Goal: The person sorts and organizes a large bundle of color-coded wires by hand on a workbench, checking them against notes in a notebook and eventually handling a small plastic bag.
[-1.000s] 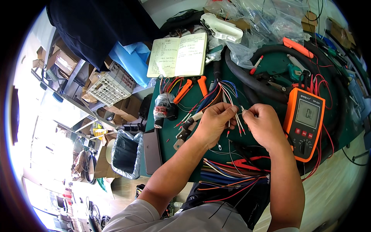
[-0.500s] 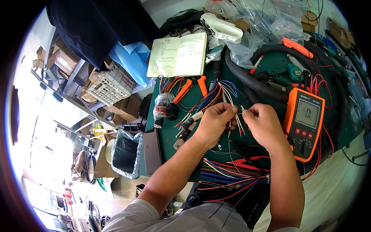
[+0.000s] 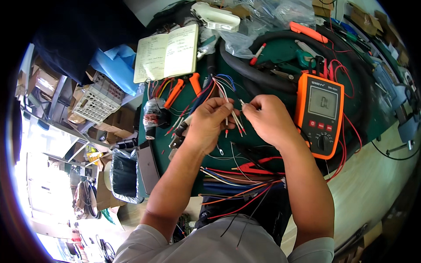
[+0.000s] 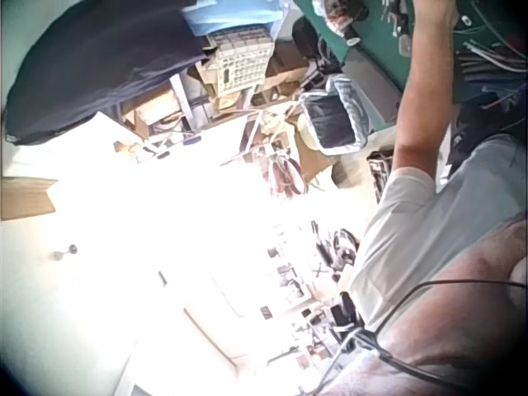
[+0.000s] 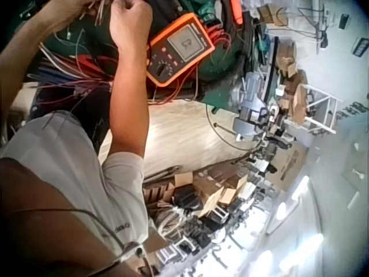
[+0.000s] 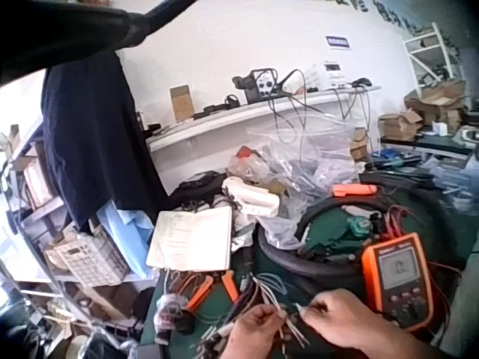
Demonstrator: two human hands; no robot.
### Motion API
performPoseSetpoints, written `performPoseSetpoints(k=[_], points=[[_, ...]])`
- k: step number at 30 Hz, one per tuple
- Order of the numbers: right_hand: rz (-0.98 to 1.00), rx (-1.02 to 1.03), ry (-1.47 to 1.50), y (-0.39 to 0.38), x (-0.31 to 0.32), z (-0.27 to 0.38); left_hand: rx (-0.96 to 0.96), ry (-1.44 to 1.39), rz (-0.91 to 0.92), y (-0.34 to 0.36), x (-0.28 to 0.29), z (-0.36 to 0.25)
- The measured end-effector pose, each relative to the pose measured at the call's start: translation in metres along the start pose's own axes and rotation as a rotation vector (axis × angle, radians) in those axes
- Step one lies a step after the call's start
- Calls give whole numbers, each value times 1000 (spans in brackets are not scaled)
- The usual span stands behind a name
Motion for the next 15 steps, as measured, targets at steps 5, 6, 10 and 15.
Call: performPoseSetpoints(k=[5, 6, 10, 15], points=[[-19, 53, -38, -3, 0, 7, 27, 79, -27, -7, 11, -9], [-19, 88, -45, -2, 3, 7, 23, 137, -38, -8, 10, -19], [-64, 10, -30, -9, 5, 11, -45, 382, -108, -18, 27, -45], [-17, -43, -26, -8, -3, 7, -192, 777, -267, -31, 57, -72]])
Point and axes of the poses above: each hand's wrist, its own y-axis towards the middle knuckle, its own x-axis out of the back of the hand, z = x × y, the point moved 9 cm from there along y, towards the middle knuckle, and after that the axes turned 14 degrees about y, right-handed, at the moved point
